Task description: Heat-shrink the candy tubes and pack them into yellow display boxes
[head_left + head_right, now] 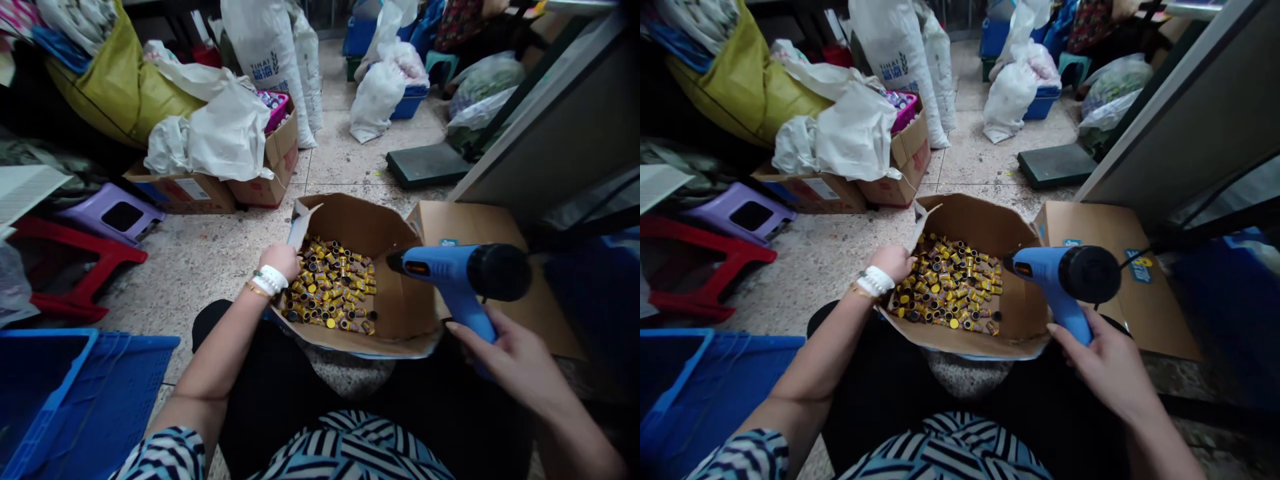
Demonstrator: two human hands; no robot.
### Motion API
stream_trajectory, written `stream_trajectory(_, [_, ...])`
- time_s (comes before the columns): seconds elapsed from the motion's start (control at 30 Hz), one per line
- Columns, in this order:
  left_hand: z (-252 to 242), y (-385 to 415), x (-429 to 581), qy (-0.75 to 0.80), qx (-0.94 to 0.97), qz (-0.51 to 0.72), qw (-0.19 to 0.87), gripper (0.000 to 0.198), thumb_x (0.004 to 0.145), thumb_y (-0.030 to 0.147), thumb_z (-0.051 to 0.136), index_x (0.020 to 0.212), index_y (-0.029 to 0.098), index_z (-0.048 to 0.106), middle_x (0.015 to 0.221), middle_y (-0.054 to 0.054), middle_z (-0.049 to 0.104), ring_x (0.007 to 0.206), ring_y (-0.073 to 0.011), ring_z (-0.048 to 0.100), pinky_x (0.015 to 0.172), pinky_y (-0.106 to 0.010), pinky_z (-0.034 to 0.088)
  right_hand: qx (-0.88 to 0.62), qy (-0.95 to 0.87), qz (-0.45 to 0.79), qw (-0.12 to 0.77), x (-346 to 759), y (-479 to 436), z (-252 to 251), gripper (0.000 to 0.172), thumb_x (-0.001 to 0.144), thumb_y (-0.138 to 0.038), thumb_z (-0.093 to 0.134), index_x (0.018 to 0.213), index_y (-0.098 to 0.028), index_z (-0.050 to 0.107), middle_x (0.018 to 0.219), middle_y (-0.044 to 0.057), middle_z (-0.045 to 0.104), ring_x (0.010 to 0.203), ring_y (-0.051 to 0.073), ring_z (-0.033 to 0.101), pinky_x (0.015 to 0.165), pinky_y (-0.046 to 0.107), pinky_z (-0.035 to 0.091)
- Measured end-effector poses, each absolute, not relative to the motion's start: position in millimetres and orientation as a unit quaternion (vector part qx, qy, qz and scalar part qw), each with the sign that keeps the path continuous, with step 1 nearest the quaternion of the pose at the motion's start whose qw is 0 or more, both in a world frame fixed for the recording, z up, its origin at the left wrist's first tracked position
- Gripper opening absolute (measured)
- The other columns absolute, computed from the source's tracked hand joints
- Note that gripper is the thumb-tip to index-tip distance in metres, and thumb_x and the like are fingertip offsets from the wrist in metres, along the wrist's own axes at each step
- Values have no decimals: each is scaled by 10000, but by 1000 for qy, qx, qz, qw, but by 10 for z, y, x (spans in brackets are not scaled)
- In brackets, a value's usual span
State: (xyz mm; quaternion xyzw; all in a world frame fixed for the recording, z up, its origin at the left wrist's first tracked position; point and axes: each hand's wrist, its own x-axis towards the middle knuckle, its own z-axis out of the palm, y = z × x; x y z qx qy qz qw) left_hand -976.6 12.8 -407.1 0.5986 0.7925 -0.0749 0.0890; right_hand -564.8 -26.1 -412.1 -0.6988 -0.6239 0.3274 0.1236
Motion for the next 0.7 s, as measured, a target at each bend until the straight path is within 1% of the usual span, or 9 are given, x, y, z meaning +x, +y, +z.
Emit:
stream_trajectory(0.07, [-3726, 117, -9624, 763, 641, -54, 70, 473, 896, 472, 450, 785, 125, 752, 786, -142, 720, 780, -250, 659, 745, -340, 467, -713, -624, 294, 126, -5606, -204, -4033, 591, 685, -692, 589, 1066, -244, 639, 470, -8, 595, 423, 212, 526, 467, 332, 400])
stream_trajectory(0.13, [-3441, 164, -9639, 771, 629, -41, 87, 495, 901, 487, 444, 752, 128, 750, 717, -107, 704, 753, -225, 652, 739, -320, 462, -708, -640, 275, 119, -5647, -130, -3991, 551, 686, -674, 578, 1023, -244, 647, 450, -12, 563, 426, 211, 519, 476, 331, 391])
stream_trajectory(0.2, [-3329, 258, -9739, 788, 605, -42, 108, 469, 897, 469, 463, 755, 128, 753, 693, -91, 697, 746, -214, 649, 722, -305, 458, -684, -665, 282, 105, -5743, -57, -4001, 489, 701, -643, 566, 968, -242, 652, 451, -16, 543, 448, 208, 526, 488, 322, 381])
stream_trajectory(0.3, [-3503, 385, -9914, 806, 581, -52, 100, 435, 895, 446, 466, 796, 142, 760, 741, -102, 718, 794, -239, 655, 723, -316, 466, -658, -687, 300, 74, -5882, 15, -4089, 397, 725, -601, 565, 871, -240, 638, 489, -11, 563, 497, 203, 554, 517, 304, 374])
stream_trajectory(0.43, [-3913, 402, -10134, 828, 553, -50, 72, 439, 894, 464, 452, 781, 164, 752, 815, -122, 735, 864, -281, 657, 763, -347, 481, -670, -688, 279, 30, -5931, 17, -4232, 369, 745, -590, 558, 835, -235, 605, 526, 1, 592, 546, 215, 590, 545, 297, 372])
stream_trajectory(0.57, [-4134, 396, -10400, 833, 542, -40, 103, 435, 890, 471, 454, 750, 171, 736, 802, -119, 727, 866, -280, 655, 777, -342, 488, -665, -703, 251, -15, -5994, 34, -4270, 344, 755, -572, 541, 804, -234, 581, 533, 11, 600, 547, 222, 594, 551, 302, 375])
stream_trajectory(0.63, [-4242, 418, -10554, 835, 538, -33, 113, 429, 880, 482, 468, 727, 177, 728, 787, -121, 721, 873, -283, 652, 787, -346, 490, -648, -713, 267, -28, -6101, 78, -4267, 331, 749, -564, 555, 794, -236, 577, 549, 12, 612, 554, 220, 603, 555, 299, 382])
stream_trajectory(0.7, [-4380, 440, -10716, 841, 524, -7, 135, 378, 850, 466, 524, 709, 179, 725, 782, -129, 719, 881, -291, 650, 796, -357, 491, -639, -707, 299, -39, -6255, 149, -4285, 328, 763, -561, 555, 806, -237, 577, 554, 6, 616, 551, 212, 608, 561, 292, 393])
